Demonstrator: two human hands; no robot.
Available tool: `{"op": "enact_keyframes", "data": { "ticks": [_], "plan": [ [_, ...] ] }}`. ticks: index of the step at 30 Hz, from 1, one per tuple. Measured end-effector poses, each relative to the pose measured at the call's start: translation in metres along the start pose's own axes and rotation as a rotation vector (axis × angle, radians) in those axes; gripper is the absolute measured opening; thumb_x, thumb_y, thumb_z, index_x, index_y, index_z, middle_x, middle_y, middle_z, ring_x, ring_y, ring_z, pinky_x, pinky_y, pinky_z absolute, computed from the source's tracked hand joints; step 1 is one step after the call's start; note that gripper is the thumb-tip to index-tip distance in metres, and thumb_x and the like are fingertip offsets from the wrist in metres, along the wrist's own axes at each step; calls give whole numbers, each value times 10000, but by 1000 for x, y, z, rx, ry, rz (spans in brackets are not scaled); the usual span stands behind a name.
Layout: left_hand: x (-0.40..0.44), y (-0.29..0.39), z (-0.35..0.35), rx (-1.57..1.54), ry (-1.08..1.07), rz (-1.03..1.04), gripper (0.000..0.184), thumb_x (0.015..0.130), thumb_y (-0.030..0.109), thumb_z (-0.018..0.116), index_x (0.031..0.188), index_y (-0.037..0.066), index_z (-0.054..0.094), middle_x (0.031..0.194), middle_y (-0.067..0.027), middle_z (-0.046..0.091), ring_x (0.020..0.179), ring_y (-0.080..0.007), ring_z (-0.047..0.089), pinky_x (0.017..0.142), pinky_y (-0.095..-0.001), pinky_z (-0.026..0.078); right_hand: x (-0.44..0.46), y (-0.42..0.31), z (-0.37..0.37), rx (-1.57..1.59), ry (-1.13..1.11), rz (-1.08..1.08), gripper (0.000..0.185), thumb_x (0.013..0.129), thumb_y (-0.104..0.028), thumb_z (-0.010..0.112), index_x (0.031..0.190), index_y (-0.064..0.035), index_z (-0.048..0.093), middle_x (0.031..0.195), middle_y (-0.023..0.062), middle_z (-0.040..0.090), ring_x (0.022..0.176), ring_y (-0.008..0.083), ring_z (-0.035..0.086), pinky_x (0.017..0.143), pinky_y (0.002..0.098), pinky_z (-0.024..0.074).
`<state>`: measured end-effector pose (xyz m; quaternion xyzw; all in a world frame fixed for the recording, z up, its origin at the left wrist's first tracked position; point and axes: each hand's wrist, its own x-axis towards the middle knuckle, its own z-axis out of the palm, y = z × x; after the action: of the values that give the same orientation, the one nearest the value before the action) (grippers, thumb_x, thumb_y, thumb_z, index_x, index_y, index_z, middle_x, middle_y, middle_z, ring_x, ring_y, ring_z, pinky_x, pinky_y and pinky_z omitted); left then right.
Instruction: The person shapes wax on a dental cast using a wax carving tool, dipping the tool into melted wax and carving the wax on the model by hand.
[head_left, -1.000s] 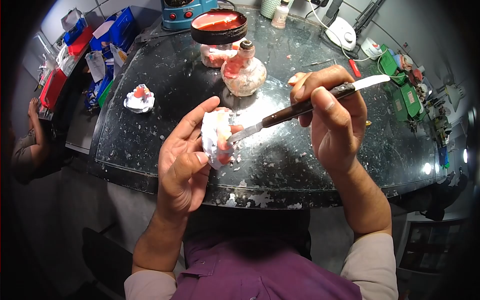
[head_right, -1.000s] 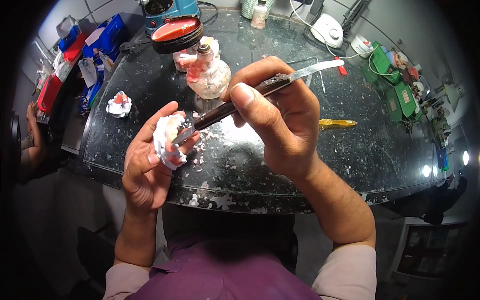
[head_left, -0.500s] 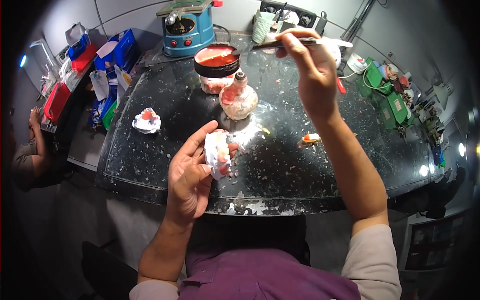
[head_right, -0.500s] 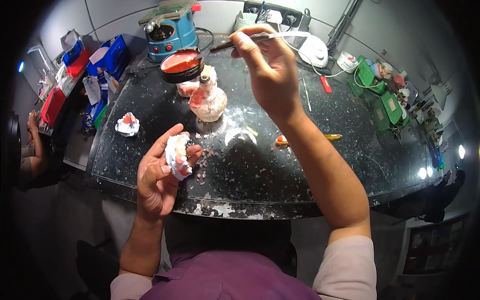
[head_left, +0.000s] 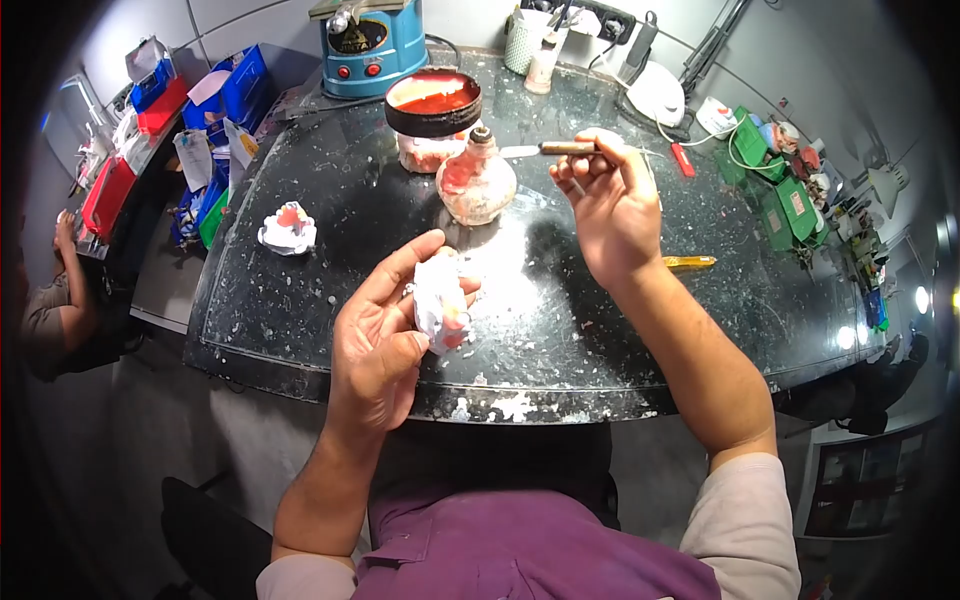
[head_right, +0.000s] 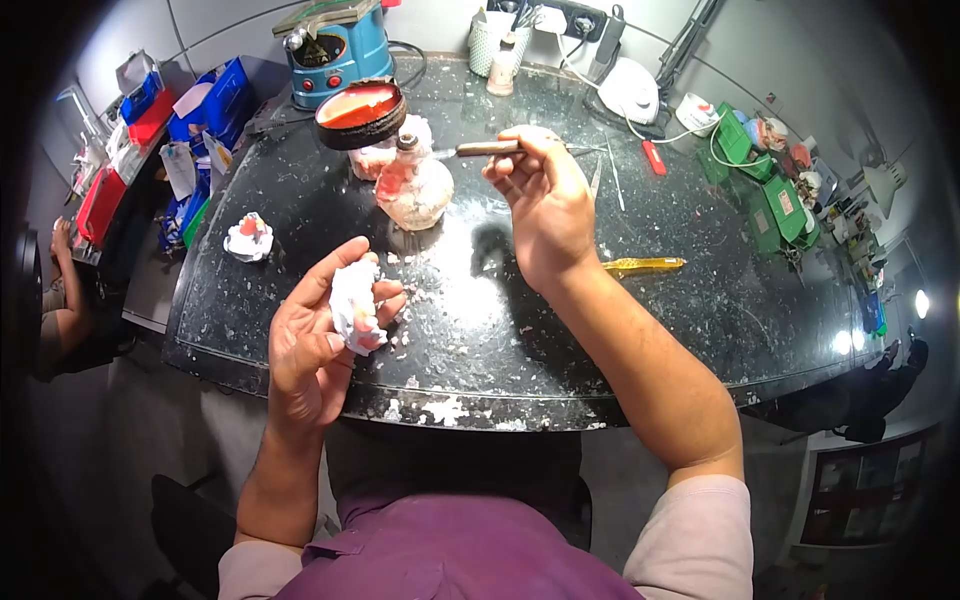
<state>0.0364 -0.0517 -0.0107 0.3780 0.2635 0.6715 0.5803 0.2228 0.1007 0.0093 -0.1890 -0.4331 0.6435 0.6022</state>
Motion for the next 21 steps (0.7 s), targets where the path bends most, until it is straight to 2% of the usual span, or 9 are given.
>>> {"op": "enact_keyframes", "data": {
  "ticks": [2,6,8,10,13,19,21],
  "plan": [
    [0,2,0,17,-13,-2,752,719,98,621,1369,-120,312,1215,-191,527,1125,-261,569,942,-345,469,-13,-4,2,-36,-136,-29,203,937,-185,475,971,-3,557,872,71,570,784,154,539,807,312,429],
    [0,1,2,21,28,14,765,717,107,635,1368,-124,306,1219,-201,518,1116,-255,575,981,-365,450,-44,-17,17,-189,-215,-70,188,910,-181,532,944,4,550,879,79,571,773,141,529,750,285,422],
    [1,1,3,75,25,11,844,711,220,696,1363,-134,295,1250,-198,487,1128,-298,565,1025,-448,439,-45,-18,17,-215,-250,-102,184,911,-178,537,948,1,553,883,76,576,762,135,530,729,279,427],
    [2,-2,1,66,19,10,847,712,222,701,1365,-132,294,1249,-196,490,1129,-298,565,1025,-455,439,-47,-20,17,-271,-293,-150,173,920,-171,543,950,-2,561,887,72,590,730,119,537,683,258,441],
    [2,-3,1,48,19,14,861,711,226,715,1370,-127,288,1252,-193,495,1133,-303,563,1025,-472,433,-46,-22,16,-346,-368,-203,178,927,-175,538,939,1,565,873,69,596,717,115,549,680,251,450],
    [2,-3,2,51,23,19,869,710,231,719,1375,-123,286,1266,-191,495,1136,-303,563,1028,-470,427,-50,-24,20,-359,-366,-204,151,927,-141,549,937,9,569,867,74,601,720,111,566,678,241,463],
    [2,-3,5,7,34,32,816,717,178,693,1355,-148,303,1179,-190,530,1047,-216,588,1048,-448,394,-50,-23,21,-352,-364,-212,145,926,-134,551,938,9,569,872,76,603,721,111,567,678,241,464]
  ]
}}
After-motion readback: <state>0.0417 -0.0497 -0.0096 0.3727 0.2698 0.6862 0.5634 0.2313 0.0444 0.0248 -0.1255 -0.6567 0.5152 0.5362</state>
